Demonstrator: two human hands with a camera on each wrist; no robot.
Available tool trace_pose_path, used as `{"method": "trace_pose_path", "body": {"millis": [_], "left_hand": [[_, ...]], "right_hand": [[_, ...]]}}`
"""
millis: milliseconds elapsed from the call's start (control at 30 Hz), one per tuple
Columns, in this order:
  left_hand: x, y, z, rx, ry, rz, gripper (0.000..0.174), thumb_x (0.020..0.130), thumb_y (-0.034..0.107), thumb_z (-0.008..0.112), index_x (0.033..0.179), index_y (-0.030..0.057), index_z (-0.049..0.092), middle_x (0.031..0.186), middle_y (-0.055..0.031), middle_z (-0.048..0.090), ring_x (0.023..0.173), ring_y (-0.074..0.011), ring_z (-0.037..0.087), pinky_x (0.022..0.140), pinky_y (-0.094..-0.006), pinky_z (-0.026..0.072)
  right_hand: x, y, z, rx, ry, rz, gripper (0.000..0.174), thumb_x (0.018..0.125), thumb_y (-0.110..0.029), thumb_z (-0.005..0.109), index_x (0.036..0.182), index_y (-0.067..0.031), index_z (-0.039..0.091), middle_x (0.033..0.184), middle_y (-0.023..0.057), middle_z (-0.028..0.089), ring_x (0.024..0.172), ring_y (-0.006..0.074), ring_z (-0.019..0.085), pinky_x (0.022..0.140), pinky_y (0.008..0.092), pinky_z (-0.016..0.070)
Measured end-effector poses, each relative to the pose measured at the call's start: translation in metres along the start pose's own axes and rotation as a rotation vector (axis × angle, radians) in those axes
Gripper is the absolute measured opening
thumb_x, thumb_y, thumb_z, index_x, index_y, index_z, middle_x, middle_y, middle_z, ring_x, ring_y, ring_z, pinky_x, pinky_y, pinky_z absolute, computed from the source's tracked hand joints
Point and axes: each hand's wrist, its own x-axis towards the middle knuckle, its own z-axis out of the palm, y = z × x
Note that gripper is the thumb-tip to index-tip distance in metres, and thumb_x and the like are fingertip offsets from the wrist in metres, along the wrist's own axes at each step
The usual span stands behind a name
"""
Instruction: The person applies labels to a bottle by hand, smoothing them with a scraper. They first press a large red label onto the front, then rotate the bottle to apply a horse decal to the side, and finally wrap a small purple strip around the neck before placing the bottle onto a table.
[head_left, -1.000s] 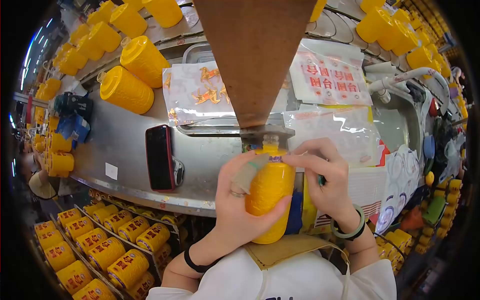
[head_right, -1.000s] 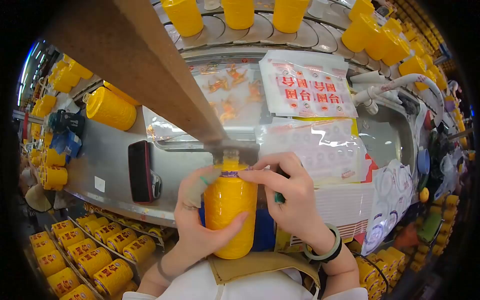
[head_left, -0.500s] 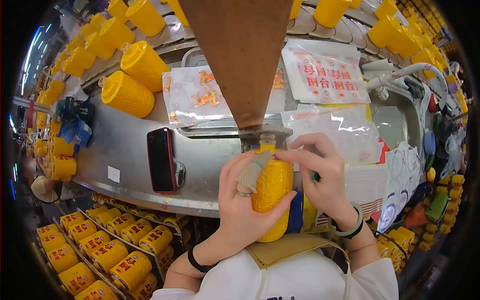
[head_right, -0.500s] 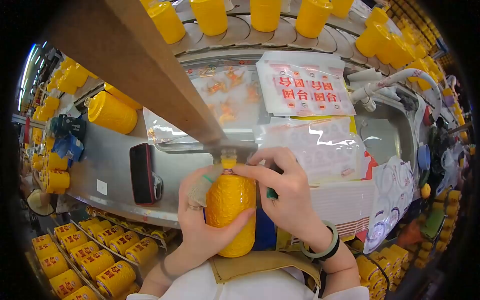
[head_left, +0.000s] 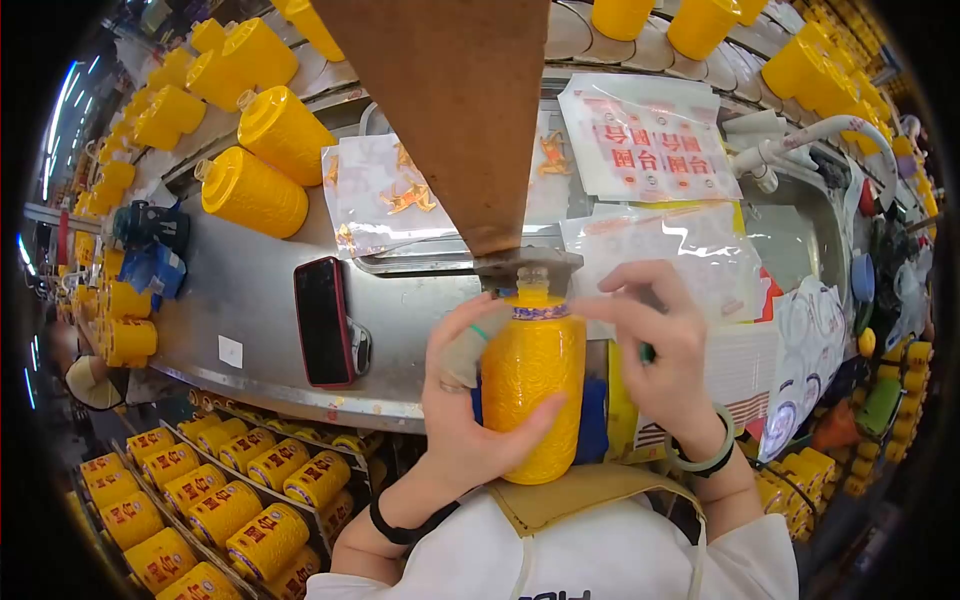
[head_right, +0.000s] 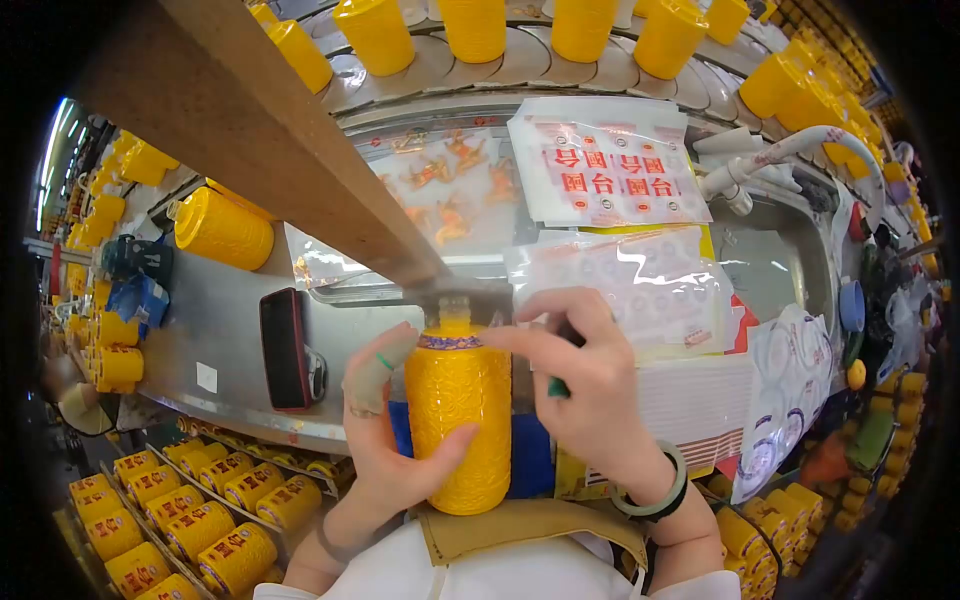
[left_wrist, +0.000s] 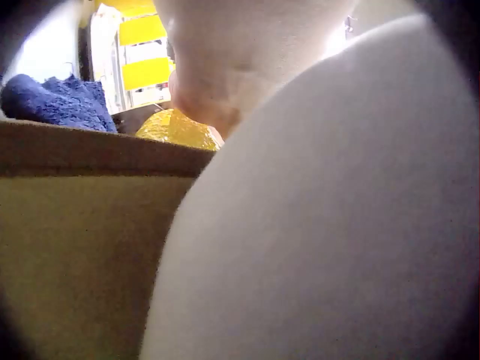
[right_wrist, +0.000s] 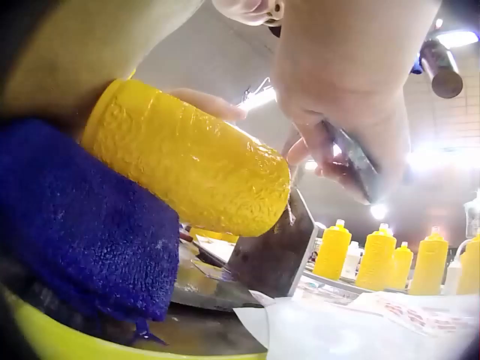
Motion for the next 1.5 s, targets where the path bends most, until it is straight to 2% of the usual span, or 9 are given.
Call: {"method": "trace_pose_path", "body": {"millis": [200,267,433,567,867,967,1100,1367,1500], "left_hand": [[0.004,0.012,0.007,0.241,-0.066,0.065,0.077,0.071,0.017,0.094,0.137,0.0021,0.057,0.136,-0.0172,0.056,0.127,-0.0346,0.055,0.109,-0.0448,0.0459],[0.002,0.004,0.003,0.223,-0.065,0.049,0.073,0.072,0.018,0.093,0.135,0.0025,0.059,0.134,-0.0165,0.057,0.128,-0.035,0.056,0.109,-0.0458,0.0471],[-0.007,-0.027,-0.004,-0.489,-0.045,-0.195,0.069,0.078,0.01,0.087,0.138,0.0009,0.056,0.139,-0.0179,0.055,0.136,-0.0272,0.051,0.115,-0.0435,0.0424],[0.003,0.011,-0.005,0.071,-0.043,0.014,0.069,0.075,0.012,0.088,0.137,0.0006,0.058,0.14,-0.0169,0.054,0.136,-0.0349,0.05,0.114,-0.0457,0.0418],[0.004,0.019,0.007,0.29,-0.059,0.079,0.073,0.07,0.015,0.093,0.134,0.0002,0.06,0.134,-0.0185,0.057,0.129,-0.0344,0.054,0.109,-0.0431,0.0444],[-0.001,0.004,0.002,0.201,-0.089,0.034,0.074,0.073,0.01,0.089,0.138,-0.0004,0.056,0.139,-0.0184,0.055,0.132,-0.0323,0.054,0.113,-0.0435,0.043],[-0.009,-0.027,-0.004,-0.493,-0.099,-0.182,0.081,0.077,0.006,0.085,0.147,0.0007,0.046,0.144,-0.0157,0.047,0.134,-0.0285,0.052,0.113,-0.0426,0.0445],[-0.004,0.006,0.002,0.246,-0.087,0.019,0.081,0.073,0.017,0.092,0.143,0.0017,0.053,0.142,-0.0178,0.05,0.132,-0.0313,0.051,0.11,-0.0422,0.0451],[-0.012,-0.022,0.007,-0.326,-0.029,-0.177,0.082,0.074,0.017,0.09,0.144,0.0007,0.051,0.141,-0.017,0.049,0.132,-0.0309,0.051,0.112,-0.0432,0.0438]], "right_hand": [[-0.003,0.0,0.012,0.077,-0.053,0.024,0.05,0.078,0.019,0.051,0.104,-0.0098,0.082,0.106,0.0125,0.062,0.089,0.0245,0.065,0.075,0.0312,0.0516],[-0.005,0.007,0.012,0.086,0.019,0.002,0.044,0.074,0.016,0.061,0.101,-0.0116,0.081,0.102,0.0086,0.064,0.079,0.0235,0.057,0.07,0.0338,0.0487],[-0.004,0.014,-0.005,-0.042,-0.036,0.038,0.043,0.073,0.016,0.062,0.1,-0.0113,0.081,0.1,0.0089,0.063,0.079,0.0236,0.058,0.07,0.0343,0.0487],[0.004,-0.003,0.005,0.074,-0.021,0.031,0.044,0.072,0.017,0.061,0.1,-0.0112,0.081,0.101,0.0091,0.062,0.078,0.023,0.057,0.068,0.0337,0.0488],[-0.003,0.001,0.011,0.087,-0.005,0.021,0.048,0.071,0.018,0.06,0.102,-0.0122,0.081,0.102,0.0094,0.062,0.08,0.0223,0.059,0.069,0.0325,0.0499],[-0.01,0.013,0.006,0.027,0.012,0.028,0.048,0.072,0.018,0.06,0.102,-0.0124,0.082,0.103,0.0095,0.062,0.08,0.0219,0.058,0.069,0.0327,0.05],[-0.005,0.006,-0.004,0.01,0.039,0.068,0.046,0.072,0.017,0.061,0.101,-0.0122,0.081,0.104,0.0095,0.062,0.08,0.0217,0.059,0.069,0.0327,0.0499],[0.001,-0.006,0.012,0.051,0.022,-0.027,0.044,0.072,0.015,0.061,0.101,-0.0114,0.08,0.104,0.0098,0.064,0.078,0.0223,0.06,0.068,0.0336,0.0498],[-0.005,-0.002,-0.001,0.053,0.085,0.066,0.039,0.081,0.015,0.057,0.105,-0.0079,0.078,0.099,0.0101,0.065,0.087,0.0255,0.062,0.075,0.0348,0.0513]]}}
